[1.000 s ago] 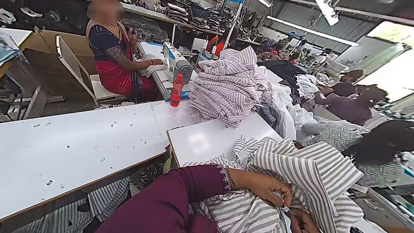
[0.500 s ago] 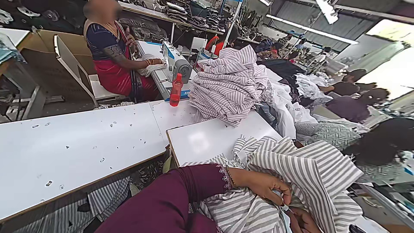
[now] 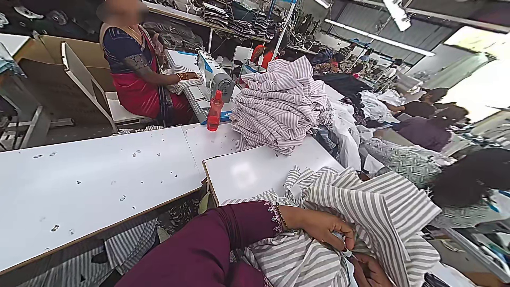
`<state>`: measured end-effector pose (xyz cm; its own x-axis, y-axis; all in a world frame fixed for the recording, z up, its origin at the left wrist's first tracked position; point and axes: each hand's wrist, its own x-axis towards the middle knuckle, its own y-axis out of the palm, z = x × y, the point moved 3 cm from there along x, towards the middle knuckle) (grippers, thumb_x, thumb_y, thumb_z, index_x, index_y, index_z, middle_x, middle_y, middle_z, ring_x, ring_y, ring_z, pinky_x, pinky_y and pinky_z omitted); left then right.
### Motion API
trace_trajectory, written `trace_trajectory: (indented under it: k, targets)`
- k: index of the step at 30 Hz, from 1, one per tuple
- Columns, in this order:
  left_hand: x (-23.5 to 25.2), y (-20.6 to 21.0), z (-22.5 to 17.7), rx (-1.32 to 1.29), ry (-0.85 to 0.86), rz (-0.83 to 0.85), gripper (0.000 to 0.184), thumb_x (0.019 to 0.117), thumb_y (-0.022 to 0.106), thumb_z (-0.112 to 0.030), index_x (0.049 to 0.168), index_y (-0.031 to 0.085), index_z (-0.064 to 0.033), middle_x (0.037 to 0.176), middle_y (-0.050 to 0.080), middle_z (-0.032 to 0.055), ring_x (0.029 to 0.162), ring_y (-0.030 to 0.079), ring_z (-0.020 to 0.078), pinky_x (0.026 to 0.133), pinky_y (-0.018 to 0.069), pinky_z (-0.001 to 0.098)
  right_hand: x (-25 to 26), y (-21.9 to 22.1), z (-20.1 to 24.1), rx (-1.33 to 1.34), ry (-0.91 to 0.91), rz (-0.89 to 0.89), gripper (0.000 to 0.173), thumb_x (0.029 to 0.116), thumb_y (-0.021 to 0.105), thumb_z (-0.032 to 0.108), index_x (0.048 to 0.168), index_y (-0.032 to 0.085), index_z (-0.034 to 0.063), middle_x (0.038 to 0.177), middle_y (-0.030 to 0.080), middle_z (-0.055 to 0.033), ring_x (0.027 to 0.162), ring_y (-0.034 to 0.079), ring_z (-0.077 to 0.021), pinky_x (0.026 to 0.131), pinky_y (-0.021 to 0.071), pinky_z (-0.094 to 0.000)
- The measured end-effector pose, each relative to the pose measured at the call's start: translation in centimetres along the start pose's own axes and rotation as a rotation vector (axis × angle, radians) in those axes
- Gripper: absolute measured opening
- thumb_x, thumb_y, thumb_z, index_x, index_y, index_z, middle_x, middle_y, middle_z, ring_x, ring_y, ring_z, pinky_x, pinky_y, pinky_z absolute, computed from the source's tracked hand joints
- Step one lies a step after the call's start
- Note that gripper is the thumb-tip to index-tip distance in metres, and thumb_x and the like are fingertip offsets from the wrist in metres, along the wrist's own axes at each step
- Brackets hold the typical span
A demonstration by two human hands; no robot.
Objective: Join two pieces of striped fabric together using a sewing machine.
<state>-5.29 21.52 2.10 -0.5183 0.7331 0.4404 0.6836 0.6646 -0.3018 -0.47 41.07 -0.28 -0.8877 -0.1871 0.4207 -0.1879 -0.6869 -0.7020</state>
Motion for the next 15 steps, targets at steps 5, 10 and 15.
trace_trajectory:
  k: [5, 10, 15]
  targets:
    - [-0.01, 0.0, -0.06, -0.027, -0.026, 0.004, 0.014, 0.0935, 0.058, 0.008, 0.105, 0.064, 0.0122, 0.089, 0.066, 0.0164, 0.076, 0.059, 0.0146, 0.07, 0.0471, 0.0304, -0.06, 0.2, -0.3, 0.018, -0.01, -0.012, 0.028, 0.0953, 0.057, 0.011, 0.091, 0.061, -0.016, 0.066, 0.055, -0.0046, 0.06, 0.046, 0.0043, 0.061, 0.0401, -0.0145]
    - [0.01, 0.01, 0.12, -0.033, -0.011, 0.009, 0.015, 0.0933, 0.058, 0.008, 0.106, 0.064, 0.0126, 0.089, 0.066, 0.0164, 0.076, 0.058, 0.0142, 0.069, 0.0464, 0.03, -0.09, 0.19, -0.14, 0.031, 0.0, -0.025, 0.027, 0.0951, 0.058, 0.01, 0.091, 0.062, -0.0166, 0.066, 0.055, -0.0041, 0.061, 0.046, 0.0057, 0.061, 0.0397, -0.013]
    - [0.03, -0.03, 0.28, -0.033, 0.025, 0.007, 0.014, 0.0924, 0.058, 0.008, 0.104, 0.064, 0.0129, 0.086, 0.065, 0.0161, 0.075, 0.059, 0.0139, 0.069, 0.0468, 0.0294, -0.03, 0.14, -0.14, 0.013, -0.014, -0.022, 0.028, 0.0949, 0.057, 0.01, 0.091, 0.062, -0.0166, 0.066, 0.056, -0.0063, 0.06, 0.046, 0.0029, 0.061, 0.0403, -0.0154]
